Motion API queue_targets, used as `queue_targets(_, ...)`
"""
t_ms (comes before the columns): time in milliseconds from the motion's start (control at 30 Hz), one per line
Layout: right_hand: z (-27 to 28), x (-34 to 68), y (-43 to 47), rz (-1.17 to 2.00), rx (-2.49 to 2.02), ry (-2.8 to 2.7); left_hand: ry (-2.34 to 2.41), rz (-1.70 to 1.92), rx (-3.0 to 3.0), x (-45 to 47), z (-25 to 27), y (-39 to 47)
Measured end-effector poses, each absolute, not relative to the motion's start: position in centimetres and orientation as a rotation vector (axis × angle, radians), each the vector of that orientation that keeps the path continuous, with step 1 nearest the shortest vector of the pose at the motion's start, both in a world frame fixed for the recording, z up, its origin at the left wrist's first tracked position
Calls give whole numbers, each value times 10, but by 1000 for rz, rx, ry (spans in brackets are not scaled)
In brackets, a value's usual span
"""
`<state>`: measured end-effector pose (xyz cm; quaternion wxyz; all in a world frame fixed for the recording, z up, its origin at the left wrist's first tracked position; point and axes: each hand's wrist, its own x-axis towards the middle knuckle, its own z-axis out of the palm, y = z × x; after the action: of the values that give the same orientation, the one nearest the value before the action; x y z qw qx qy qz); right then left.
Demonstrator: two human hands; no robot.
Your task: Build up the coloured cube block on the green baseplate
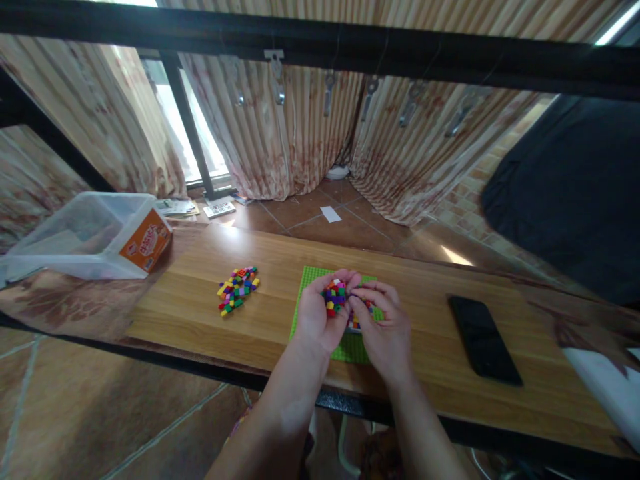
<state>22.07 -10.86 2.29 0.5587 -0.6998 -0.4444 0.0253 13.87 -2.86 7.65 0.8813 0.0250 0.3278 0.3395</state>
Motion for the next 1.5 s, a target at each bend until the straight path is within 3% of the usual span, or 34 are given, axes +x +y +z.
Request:
queue_targets(267, 19, 231, -115, 156, -1544, -768, 712, 838, 16, 132, 74, -20)
queue_targets(933, 15, 232, -116, 49, -1773, -1130, 690, 869, 10, 129, 72, -16)
queue_targets(1500, -1, 235, -110, 111, -1750, -981, 687, 874, 0, 127, 74, -15)
